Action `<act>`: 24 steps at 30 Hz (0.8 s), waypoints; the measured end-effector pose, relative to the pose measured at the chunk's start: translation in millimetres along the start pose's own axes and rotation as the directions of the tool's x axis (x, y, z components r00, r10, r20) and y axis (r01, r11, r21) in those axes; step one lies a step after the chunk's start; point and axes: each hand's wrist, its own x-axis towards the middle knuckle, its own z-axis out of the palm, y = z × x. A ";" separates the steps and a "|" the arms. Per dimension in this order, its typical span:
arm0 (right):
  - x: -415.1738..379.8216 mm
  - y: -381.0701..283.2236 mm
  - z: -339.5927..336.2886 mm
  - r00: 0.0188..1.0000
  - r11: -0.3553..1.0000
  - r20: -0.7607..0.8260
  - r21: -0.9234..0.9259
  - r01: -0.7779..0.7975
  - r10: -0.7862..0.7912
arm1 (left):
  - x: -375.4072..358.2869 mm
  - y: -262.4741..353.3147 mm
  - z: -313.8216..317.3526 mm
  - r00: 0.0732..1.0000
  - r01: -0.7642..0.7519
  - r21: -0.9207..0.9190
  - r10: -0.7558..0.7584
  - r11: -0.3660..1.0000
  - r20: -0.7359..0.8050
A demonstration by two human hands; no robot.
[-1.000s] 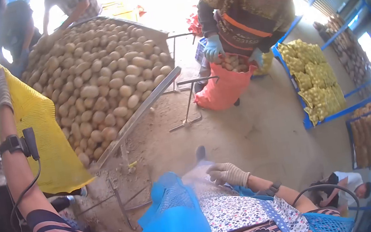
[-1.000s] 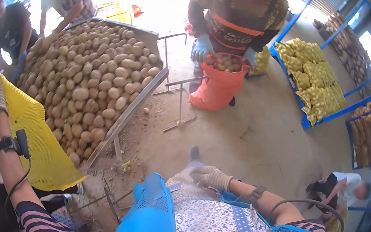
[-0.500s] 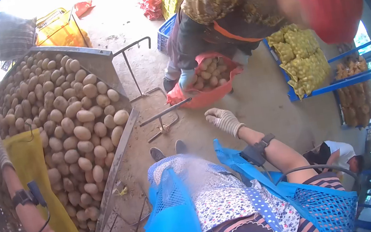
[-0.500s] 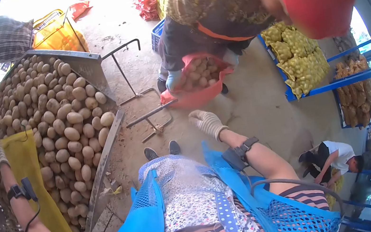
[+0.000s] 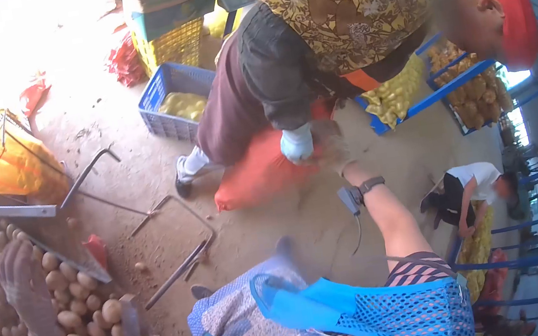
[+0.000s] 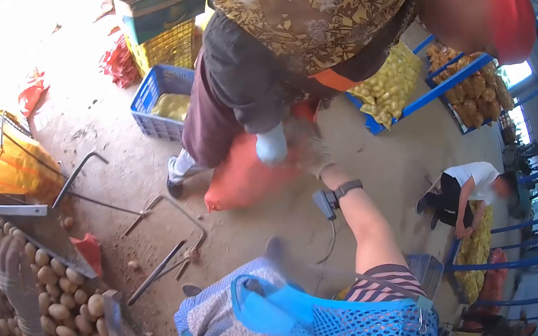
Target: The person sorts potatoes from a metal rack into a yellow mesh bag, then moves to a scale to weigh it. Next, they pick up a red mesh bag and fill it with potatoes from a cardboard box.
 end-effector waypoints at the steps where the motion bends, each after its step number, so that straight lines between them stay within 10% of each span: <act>1: 10.9 10.1 30.3 0.912 0.943 0.259 -0.008 0.332 -0.318 | 27.6 22.1 15.7 0.996 0.077 -0.098 -0.081 0.992 -0.044; 2: 12.8 15.6 51.5 0.665 0.789 0.492 0.077 0.610 -0.562 | 59.8 43.8 32.8 0.996 0.003 -0.199 -0.021 0.980 -0.085; 6: -14.6 42.1 -0.2 0.868 0.970 0.435 0.137 0.199 -0.240 | 189.9 184.4 102.3 0.993 -0.035 -0.606 -0.038 0.794 -0.107; 9: -46.7 93.2 0.5 0.731 0.946 0.601 0.206 0.249 -0.323 | 282.9 282.9 135.4 0.940 0.079 -0.983 -0.339 0.168 0.017; 10: -63.7 99.8 -0.6 0.732 0.951 0.608 0.202 0.234 -0.309 | 306.5 287.7 161.0 0.941 -0.078 -0.980 -0.310 0.181 -0.132; 12: -87.5 110.7 -8.7 0.635 0.957 0.736 0.288 0.023 -0.237 | 348.7 314.7 164.8 0.813 0.241 -0.887 -0.417 -0.394 0.406; 14: -78.5 127.2 -26.2 0.654 0.967 0.733 0.256 -0.014 -0.184 | 362.6 317.1 185.1 0.909 0.197 -0.904 -0.275 -0.380 0.314; 18: -126.7 165.5 -70.4 0.600 0.974 0.800 0.134 -0.185 0.004 | 335.6 374.1 140.5 0.971 -0.226 -0.933 0.137 0.280 -0.194; 20: -191.5 174.7 -96.9 0.503 0.949 0.859 0.075 -0.308 0.095 | 310.8 415.6 127.9 0.988 0.134 -0.989 0.088 -0.064 0.128; 22: -209.5 215.4 -107.3 0.307 0.951 0.947 0.008 -0.308 0.091 | 287.4 454.6 113.6 0.979 0.067 -0.997 0.190 0.046 0.074; 24: -279.9 245.6 -85.5 0.419 0.928 0.895 0.015 -0.372 0.153 | 273.5 498.8 94.2 0.948 -0.121 -0.957 0.316 0.262 -0.034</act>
